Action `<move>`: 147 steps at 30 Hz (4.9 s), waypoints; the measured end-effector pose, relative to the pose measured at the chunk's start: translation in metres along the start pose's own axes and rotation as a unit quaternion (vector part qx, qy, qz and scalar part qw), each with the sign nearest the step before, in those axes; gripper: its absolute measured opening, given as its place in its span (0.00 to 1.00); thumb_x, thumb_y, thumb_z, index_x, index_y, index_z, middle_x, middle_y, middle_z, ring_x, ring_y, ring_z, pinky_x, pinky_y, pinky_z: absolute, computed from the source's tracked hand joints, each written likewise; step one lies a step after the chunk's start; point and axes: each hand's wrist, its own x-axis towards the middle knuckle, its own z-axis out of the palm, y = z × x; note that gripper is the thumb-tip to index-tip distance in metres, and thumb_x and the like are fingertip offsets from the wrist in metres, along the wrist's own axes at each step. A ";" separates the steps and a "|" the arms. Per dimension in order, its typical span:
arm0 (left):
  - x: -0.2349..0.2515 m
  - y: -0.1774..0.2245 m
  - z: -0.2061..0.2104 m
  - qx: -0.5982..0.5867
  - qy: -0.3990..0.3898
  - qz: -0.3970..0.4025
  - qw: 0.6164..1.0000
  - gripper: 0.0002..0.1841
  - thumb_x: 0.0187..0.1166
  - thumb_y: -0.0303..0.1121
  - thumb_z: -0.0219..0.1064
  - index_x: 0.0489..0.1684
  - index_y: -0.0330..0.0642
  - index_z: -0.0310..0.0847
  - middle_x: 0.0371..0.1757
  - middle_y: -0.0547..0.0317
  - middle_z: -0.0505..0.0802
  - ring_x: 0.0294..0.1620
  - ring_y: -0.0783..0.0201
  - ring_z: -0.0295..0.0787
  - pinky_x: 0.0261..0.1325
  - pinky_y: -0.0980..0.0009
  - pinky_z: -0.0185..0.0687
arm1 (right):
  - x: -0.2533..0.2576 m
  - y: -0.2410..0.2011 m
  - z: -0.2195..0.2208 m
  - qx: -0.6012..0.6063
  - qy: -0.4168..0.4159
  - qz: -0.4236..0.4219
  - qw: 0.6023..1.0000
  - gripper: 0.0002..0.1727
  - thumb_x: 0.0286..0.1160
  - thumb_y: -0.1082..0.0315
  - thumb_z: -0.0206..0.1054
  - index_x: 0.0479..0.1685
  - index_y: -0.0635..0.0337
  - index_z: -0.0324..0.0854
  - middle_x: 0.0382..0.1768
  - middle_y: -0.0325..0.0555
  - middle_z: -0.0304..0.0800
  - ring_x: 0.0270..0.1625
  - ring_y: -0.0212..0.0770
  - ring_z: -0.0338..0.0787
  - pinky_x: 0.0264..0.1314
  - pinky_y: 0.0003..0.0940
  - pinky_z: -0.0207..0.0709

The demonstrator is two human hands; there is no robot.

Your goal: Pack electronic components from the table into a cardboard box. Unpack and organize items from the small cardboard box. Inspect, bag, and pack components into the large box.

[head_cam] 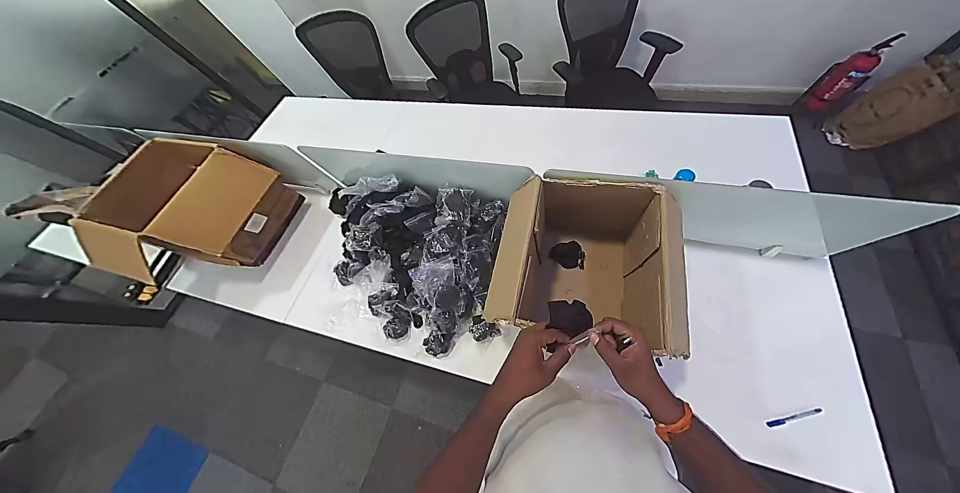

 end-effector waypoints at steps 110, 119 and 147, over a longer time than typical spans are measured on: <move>0.032 -0.011 0.018 -0.208 0.136 0.018 0.968 0.19 0.74 0.21 0.71 0.62 0.32 0.74 0.56 0.51 0.90 0.54 0.60 0.91 0.58 0.62 0.91 | 0.053 0.028 -0.203 0.074 0.280 0.106 0.951 0.16 0.92 0.54 0.36 0.39 0.47 0.65 0.15 0.27 0.65 0.13 0.25 0.61 0.15 0.20 0.55; 0.026 -0.005 0.009 -0.145 0.083 0.010 0.986 0.19 0.77 0.25 0.71 0.66 0.34 0.86 0.63 0.50 0.92 0.62 0.62 0.91 0.67 0.64 0.89 | 0.018 -0.022 -0.084 -0.035 0.057 -0.006 0.998 0.04 0.71 0.64 0.73 0.38 0.54 0.88 0.37 0.33 0.91 0.35 0.28 0.88 0.37 0.25 0.86; -0.003 0.020 0.011 -0.111 0.073 0.119 0.984 0.11 0.85 0.27 0.64 0.57 0.33 0.87 0.55 0.52 0.94 0.57 0.64 0.92 0.67 0.62 0.88 | -0.002 -0.033 -0.009 -0.092 -0.020 -0.139 0.986 0.08 0.77 0.62 0.74 0.51 0.46 0.87 0.51 0.35 0.94 0.60 0.37 0.91 0.67 0.37 0.86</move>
